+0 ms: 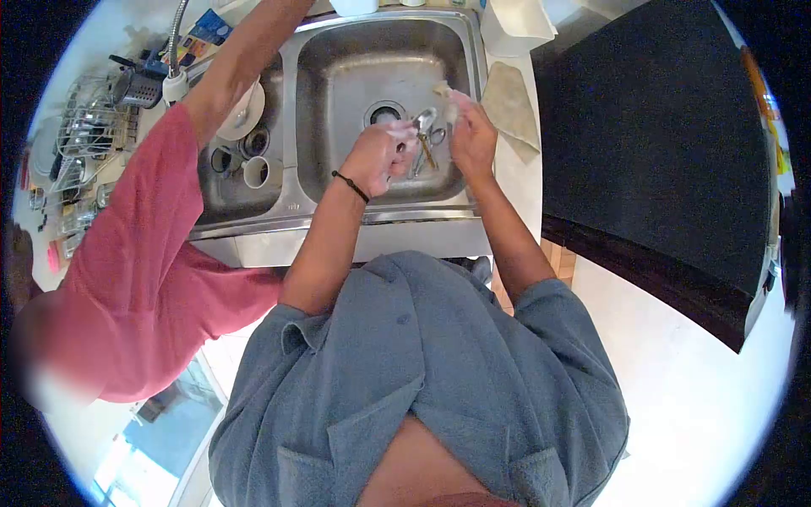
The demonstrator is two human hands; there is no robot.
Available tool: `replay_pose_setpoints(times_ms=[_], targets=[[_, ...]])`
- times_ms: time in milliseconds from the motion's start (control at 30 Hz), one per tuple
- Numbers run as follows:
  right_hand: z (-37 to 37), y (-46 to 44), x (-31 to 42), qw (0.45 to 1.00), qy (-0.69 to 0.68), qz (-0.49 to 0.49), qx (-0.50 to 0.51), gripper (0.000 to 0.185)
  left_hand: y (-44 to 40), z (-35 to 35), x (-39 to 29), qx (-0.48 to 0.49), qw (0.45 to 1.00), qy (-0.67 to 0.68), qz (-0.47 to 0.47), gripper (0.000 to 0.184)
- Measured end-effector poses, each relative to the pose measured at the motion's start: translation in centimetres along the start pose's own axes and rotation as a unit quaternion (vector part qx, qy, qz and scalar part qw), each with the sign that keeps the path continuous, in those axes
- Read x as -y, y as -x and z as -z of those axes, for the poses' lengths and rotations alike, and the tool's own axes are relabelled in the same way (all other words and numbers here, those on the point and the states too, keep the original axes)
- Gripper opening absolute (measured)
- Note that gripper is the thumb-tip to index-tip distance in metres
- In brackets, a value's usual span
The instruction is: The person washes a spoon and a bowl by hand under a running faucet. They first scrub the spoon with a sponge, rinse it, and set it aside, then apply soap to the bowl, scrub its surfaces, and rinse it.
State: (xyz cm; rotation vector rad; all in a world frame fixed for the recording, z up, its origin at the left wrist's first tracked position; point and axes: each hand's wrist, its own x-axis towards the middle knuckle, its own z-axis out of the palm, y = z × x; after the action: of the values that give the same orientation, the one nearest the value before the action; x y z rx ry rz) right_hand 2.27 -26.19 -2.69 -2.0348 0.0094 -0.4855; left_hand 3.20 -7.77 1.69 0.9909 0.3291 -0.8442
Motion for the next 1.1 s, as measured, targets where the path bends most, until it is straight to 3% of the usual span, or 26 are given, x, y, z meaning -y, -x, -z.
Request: replay_pose_setpoints(times_ms=[67,167,267,367,467,567,667,767,867,967,1100], targets=[[0.1,0.9,2.3,0.981,-0.079,-0.179,0.006,0.042,0.2,-1.4,-0.3,-0.038,0.997,-0.054,-0.040,0.008],[-1.6,4.9,3.6,0.985,-0.048,-0.164,-0.003,0.043,-1.6,-1.8,0.4,-0.129,0.973,-0.161,-0.101,0.013],[-2.6,6.3,5.0,0.998,-0.061,-0.027,-0.020,0.045,-1.6,-3.0,0.5,-0.166,0.970,-0.142,-0.107,0.017],[-2.5,5.6,3.9,0.998,-0.009,-0.063,-0.019,0.046,-2.6,-2.8,1.2,-0.122,0.974,-0.162,-0.100,0.021],[-2.4,4.6,3.8,0.994,0.055,-0.032,-0.091,0.045,-2.0,-3.9,0.7,-0.103,0.973,-0.173,-0.114,0.022],[-2.2,2.8,2.8,0.976,0.043,-0.126,-0.174,0.043,-2.1,-3.8,1.1,-0.085,0.953,-0.254,-0.144,0.022],[0.6,0.2,3.7,0.970,-0.069,-0.140,-0.184,0.039,-2.4,-3.2,2.7,-0.040,0.954,-0.269,-0.123,0.014],[2.8,-0.1,2.9,1.000,-0.007,-0.002,-0.027,0.032,-3.1,-2.5,2.8,-0.085,0.895,-0.403,-0.170,0.008],[2.0,1.9,2.2,0.976,0.087,0.200,-0.027,0.031,-3.0,-3.5,1.6,-0.127,0.750,-0.616,-0.207,0.016],[3.0,1.7,0.9,0.972,0.091,0.217,-0.025,0.031,-2.3,-5.0,2.1,-0.124,0.768,-0.585,-0.228,0.020],[3.7,1.9,-0.9,0.997,-0.016,0.062,-0.039,0.031,-1.7,-6.0,2.4,-0.140,0.747,-0.599,-0.253,0.018]])
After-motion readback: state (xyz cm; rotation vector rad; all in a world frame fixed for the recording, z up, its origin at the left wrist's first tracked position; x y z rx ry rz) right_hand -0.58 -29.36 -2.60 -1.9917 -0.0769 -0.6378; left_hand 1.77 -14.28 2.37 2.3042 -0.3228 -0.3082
